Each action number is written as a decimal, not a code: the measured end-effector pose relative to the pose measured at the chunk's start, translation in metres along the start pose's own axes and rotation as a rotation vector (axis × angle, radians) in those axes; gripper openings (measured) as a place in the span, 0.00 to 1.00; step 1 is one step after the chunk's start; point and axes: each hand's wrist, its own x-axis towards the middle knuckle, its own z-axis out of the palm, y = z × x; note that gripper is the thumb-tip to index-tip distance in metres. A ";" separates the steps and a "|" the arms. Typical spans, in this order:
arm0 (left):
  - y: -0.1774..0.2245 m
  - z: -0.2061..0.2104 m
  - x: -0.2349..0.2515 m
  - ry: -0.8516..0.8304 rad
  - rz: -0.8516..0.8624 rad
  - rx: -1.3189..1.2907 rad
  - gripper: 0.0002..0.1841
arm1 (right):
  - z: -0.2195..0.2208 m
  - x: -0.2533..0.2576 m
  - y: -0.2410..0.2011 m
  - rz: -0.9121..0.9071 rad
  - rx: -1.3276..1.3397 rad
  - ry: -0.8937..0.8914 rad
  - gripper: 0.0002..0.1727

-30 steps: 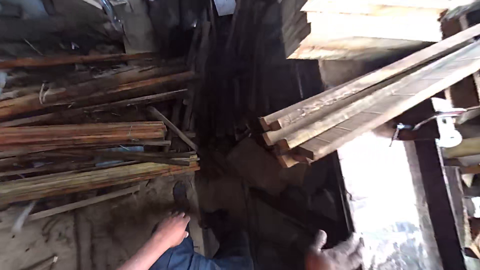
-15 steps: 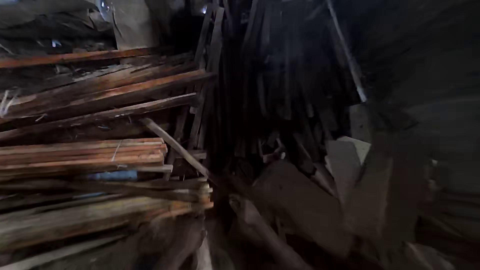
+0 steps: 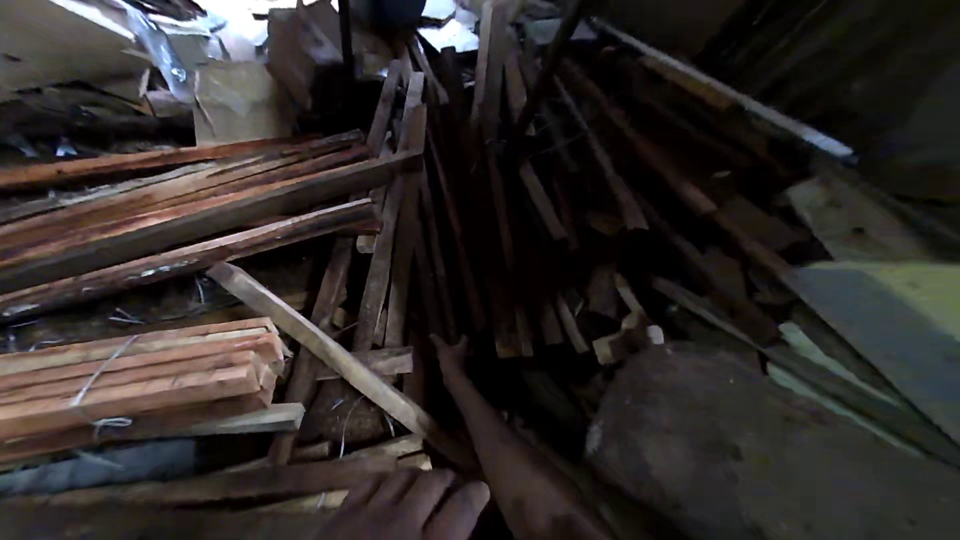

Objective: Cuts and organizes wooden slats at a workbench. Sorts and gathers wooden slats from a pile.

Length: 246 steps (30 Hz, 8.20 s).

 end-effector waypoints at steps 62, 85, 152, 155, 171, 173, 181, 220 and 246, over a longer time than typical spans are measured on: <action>-0.115 0.025 0.232 0.283 -0.496 -1.231 0.38 | -0.136 -0.085 -0.078 0.199 0.641 -0.610 0.20; -0.093 -0.002 0.132 0.648 0.109 -1.370 0.23 | -0.071 -0.219 -0.064 -0.698 0.315 -0.202 0.27; -0.195 0.009 0.158 0.163 -0.278 -0.254 0.20 | -0.041 -0.040 0.007 -0.357 -0.014 -0.322 0.29; -0.189 0.007 0.157 0.168 -0.307 -0.327 0.23 | -0.041 -0.064 0.020 -0.075 0.550 -0.429 0.27; -0.155 0.003 0.154 0.371 -0.281 -1.180 0.32 | -0.046 -0.140 0.012 -0.278 1.014 -1.198 0.30; -0.154 -0.005 0.149 0.459 -0.210 -1.378 0.28 | -0.043 -0.140 0.007 -0.155 1.147 -1.542 0.37; -0.184 0.018 0.148 0.667 -0.293 -1.466 0.27 | -0.034 -0.139 -0.009 0.092 1.081 -1.740 0.39; -0.223 0.015 0.153 0.393 -0.416 -0.116 0.28 | -0.147 0.043 -0.032 -0.181 -0.658 0.385 0.35; -0.176 0.030 0.150 0.669 -0.361 -1.387 0.21 | -0.123 -0.035 -0.066 -0.387 -0.130 0.125 0.33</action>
